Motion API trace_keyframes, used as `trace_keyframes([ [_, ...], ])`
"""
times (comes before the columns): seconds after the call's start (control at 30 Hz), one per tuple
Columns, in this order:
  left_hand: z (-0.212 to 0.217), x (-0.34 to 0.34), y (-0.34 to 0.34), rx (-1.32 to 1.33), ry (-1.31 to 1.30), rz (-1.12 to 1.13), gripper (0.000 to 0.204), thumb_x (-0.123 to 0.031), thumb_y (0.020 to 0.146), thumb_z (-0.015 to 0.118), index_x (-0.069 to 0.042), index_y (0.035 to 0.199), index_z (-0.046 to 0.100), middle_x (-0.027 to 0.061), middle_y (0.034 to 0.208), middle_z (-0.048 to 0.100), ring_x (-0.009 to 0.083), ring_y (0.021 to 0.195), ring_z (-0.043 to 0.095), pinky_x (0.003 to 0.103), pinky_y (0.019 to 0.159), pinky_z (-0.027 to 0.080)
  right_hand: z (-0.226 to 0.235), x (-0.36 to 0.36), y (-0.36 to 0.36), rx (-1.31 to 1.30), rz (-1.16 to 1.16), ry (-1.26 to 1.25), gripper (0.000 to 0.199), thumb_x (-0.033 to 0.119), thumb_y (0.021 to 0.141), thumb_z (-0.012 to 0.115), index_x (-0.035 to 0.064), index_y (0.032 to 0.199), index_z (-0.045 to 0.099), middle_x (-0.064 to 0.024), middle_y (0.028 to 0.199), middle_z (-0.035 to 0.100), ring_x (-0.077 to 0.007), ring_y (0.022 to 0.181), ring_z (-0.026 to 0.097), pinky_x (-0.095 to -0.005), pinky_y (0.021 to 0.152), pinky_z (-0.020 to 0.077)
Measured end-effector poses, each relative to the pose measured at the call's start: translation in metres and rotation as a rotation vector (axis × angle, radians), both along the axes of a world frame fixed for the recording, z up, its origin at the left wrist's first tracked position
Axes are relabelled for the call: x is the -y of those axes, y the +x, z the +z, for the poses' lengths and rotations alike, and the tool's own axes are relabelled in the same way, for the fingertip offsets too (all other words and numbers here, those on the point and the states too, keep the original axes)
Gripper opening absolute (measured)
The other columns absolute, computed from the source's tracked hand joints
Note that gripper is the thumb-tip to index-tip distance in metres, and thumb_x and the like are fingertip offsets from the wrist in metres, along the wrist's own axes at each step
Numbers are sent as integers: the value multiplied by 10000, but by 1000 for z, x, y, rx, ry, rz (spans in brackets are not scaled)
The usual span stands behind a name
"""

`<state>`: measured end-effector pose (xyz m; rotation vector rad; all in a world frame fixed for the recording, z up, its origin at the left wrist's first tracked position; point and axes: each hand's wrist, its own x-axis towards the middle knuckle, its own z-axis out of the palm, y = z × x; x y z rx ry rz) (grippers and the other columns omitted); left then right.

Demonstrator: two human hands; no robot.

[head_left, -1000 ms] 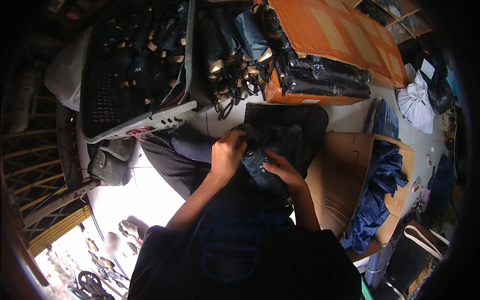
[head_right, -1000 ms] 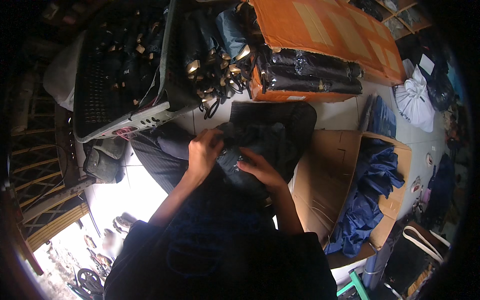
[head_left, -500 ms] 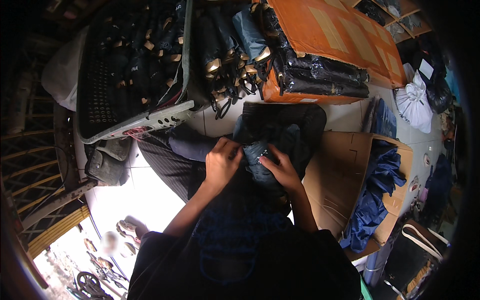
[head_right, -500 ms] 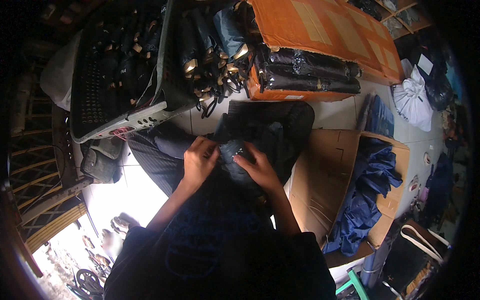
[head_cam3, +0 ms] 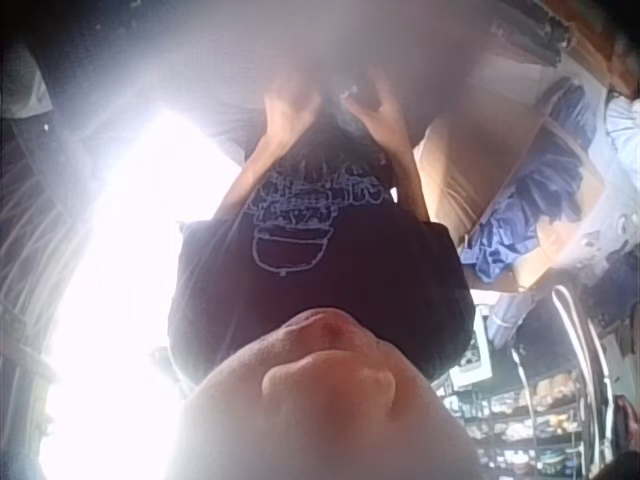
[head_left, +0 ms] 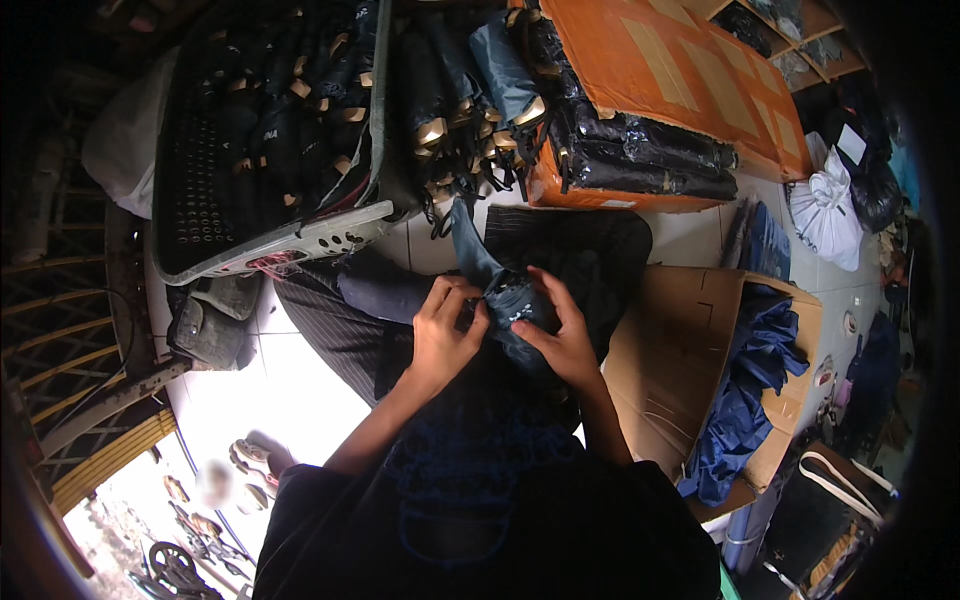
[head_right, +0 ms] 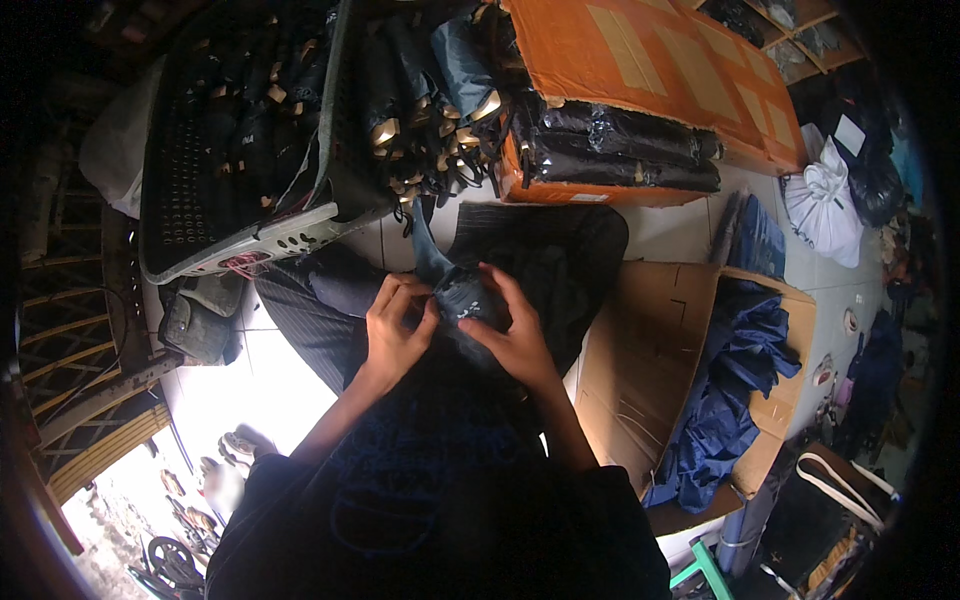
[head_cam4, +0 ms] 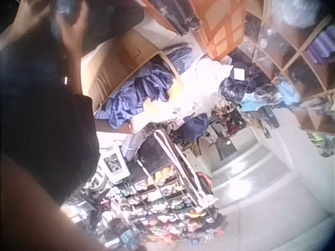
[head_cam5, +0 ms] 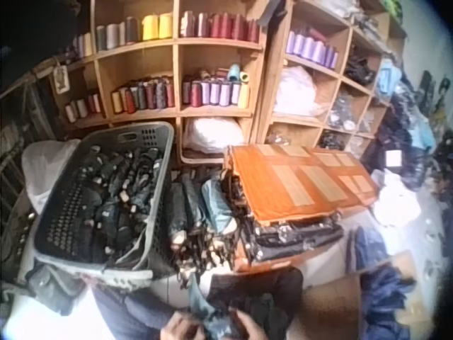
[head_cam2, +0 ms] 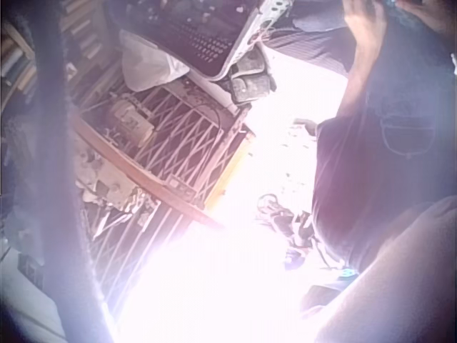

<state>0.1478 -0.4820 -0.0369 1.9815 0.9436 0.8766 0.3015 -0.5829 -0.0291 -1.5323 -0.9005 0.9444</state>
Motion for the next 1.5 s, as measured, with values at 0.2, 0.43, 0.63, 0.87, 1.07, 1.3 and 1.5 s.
trace_keyframes([
  [0.2, 11, -14, -5, -49, -55, -128, 195, 29, 778, 659, -12, 964, 617, 119, 869, 659, 240, 709, 653, 319, 632, 513, 11, -2, 1, -18, 109, -73, 702, 62, 742, 758, -8, 1360, 432, -126, 1303, 539, -210, 1236, 490, -319, 1052, 340],
  [0.43, 6, -21, -8, -40, -18, -115, 282, 27, 759, 668, -49, 1021, 600, 100, 905, 616, 273, 723, 632, 361, 631, 503, 17, -4, 10, 61, 147, -55, 675, 113, 747, 782, 7, 1335, 468, -140, 1256, 580, -206, 1178, 546, -314, 994, 406],
  [0.63, 21, -27, -8, -149, 121, -311, 343, 26, 684, 677, -65, 1004, 593, 79, 1010, 600, 271, 955, 600, 376, 805, 448, 21, -5, 11, -30, 166, -77, 665, 117, 750, 779, 13, 1332, 475, -137, 1248, 581, -200, 1180, 542, -315, 1003, 397],
  [0.87, 13, -31, -10, -118, 94, -355, 371, 53, 645, 690, -45, 995, 618, 94, 1001, 632, 277, 967, 603, 361, 820, 448, 25, -7, 12, -64, 215, -75, 653, 110, 760, 764, 7, 1336, 473, -128, 1256, 576, -198, 1183, 538, -313, 1012, 389],
  [1.07, 3, -21, -4, -2, -103, -82, 138, 28, 803, 677, -1, 928, 627, 123, 917, 668, 224, 793, 662, 304, 721, 511, 18, -6, 15, -51, 179, -73, 654, 112, 753, 771, 4, 1329, 480, -130, 1253, 580, -202, 1184, 540, -316, 1012, 392],
  [1.3, 19, -2, 11, 170, 41, 30, 115, 54, 794, 671, -1, 882, 622, 115, 841, 641, 247, 757, 628, 312, 669, 488, 24, -10, 9, 62, 164, -64, 698, 138, 718, 808, 11, 1325, 487, -144, 1252, 586, -205, 1170, 553, -319, 998, 405],
  [1.5, 30, 1, 14, 206, 116, 31, 125, 51, 773, 681, -12, 867, 630, 105, 837, 635, 248, 740, 604, 329, 673, 448, 39, -14, 3, 271, 171, -11, 690, 127, 676, 835, 1, 1270, 505, -164, 1178, 606, -261, 1104, 597, -341, 933, 457],
])
